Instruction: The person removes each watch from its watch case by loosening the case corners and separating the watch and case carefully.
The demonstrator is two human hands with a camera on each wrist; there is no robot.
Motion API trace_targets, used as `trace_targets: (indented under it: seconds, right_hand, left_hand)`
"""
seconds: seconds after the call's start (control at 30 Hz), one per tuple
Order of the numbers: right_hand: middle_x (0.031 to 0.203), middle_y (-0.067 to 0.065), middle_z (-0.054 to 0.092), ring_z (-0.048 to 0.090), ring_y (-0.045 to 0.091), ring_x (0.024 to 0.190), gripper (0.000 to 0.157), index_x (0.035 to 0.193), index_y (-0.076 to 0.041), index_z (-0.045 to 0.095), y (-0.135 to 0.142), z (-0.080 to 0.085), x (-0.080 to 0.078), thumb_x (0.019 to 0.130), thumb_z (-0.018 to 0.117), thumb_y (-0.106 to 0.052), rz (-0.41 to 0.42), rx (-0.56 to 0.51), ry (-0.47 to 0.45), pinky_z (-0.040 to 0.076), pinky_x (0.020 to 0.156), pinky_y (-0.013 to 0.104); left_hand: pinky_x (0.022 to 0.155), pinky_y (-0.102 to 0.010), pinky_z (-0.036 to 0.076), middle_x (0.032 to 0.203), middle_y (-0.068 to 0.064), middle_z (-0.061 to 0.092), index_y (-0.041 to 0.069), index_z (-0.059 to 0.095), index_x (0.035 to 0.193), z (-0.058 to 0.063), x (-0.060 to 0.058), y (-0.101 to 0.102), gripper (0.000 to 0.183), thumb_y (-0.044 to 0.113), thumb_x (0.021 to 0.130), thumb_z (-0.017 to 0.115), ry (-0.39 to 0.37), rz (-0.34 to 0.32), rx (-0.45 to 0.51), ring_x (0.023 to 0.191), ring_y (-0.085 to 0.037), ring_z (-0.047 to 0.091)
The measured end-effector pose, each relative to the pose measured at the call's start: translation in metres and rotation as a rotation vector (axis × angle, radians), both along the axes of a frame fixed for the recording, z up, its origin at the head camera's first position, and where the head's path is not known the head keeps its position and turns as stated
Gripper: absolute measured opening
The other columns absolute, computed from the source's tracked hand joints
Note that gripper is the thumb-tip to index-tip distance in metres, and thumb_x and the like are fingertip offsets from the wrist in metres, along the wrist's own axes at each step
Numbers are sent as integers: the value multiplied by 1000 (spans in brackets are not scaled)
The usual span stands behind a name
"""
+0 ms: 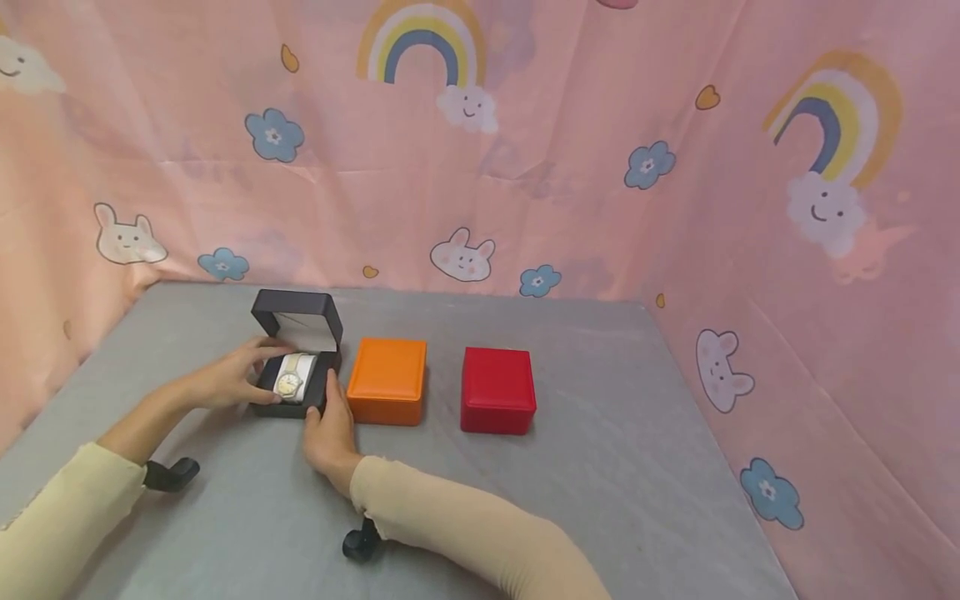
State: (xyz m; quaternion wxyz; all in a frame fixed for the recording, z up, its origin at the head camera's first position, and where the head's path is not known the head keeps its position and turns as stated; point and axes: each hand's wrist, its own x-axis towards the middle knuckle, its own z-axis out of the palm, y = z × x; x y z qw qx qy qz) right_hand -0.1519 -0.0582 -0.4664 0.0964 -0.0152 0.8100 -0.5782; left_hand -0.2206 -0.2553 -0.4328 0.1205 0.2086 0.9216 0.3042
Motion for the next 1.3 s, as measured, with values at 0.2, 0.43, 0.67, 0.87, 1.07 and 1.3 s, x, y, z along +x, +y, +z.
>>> trace_targets:
  seconds: [0.2, 0.43, 0.67, 0.87, 1.07, 1.3]
  right_hand:
    - [168, 10, 25, 25, 26, 156, 62, 162, -14, 22, 1, -1, 1, 106, 47, -6, 0, -2, -13, 24, 126, 47]
    - [168, 9, 26, 25, 25, 156, 62, 162, -15, 23, 1, -3, -1, 106, 47, -7, -9, 7, -9, 24, 126, 46]
    - [168, 10, 27, 26, 26, 156, 62, 162, -14, 23, 2, -3, -2, 105, 48, -7, -3, 36, 4, 24, 126, 45]
    - [168, 9, 27, 26, 25, 156, 63, 162, -15, 23, 2, 0, -1, 106, 49, -8, 6, 56, -10, 24, 126, 45]
    - [168, 8, 27, 26, 24, 156, 63, 162, -16, 23, 0, 1, 0, 106, 49, -8, 8, 58, -20, 24, 126, 44]
    - [168, 8, 27, 26, 25, 156, 63, 162, -16, 22, 1, 0, 0, 106, 49, -8, 34, 72, 4, 24, 126, 45]
  left_hand:
    - [97, -61, 47, 149, -37, 35, -6, 44, 148, -1, 0, 1, 81, 21, 83, 84, 4, 5, 7, 120, -48, 51]
    - [96, -62, 48, 146, -37, 39, -6, 48, 145, 1, 0, 6, 77, 21, 82, 84, 22, 20, -15, 122, -50, 51]
    - [94, -62, 49, 134, -30, 59, -5, 52, 141, 1, 2, 7, 73, 14, 79, 85, 102, 11, 1, 115, -48, 58]
    - [99, -65, 47, 133, -27, 63, -3, 53, 141, 0, 4, 7, 71, 11, 78, 85, 133, 7, -3, 120, -48, 59]
    - [106, -66, 42, 138, -28, 59, -5, 51, 141, 0, 6, 6, 70, 8, 80, 83, 127, -9, 25, 128, -51, 55]
    - [107, -66, 41, 138, -29, 57, -5, 48, 140, 2, 9, 7, 69, 4, 80, 81, 132, -8, 42, 129, -52, 53]
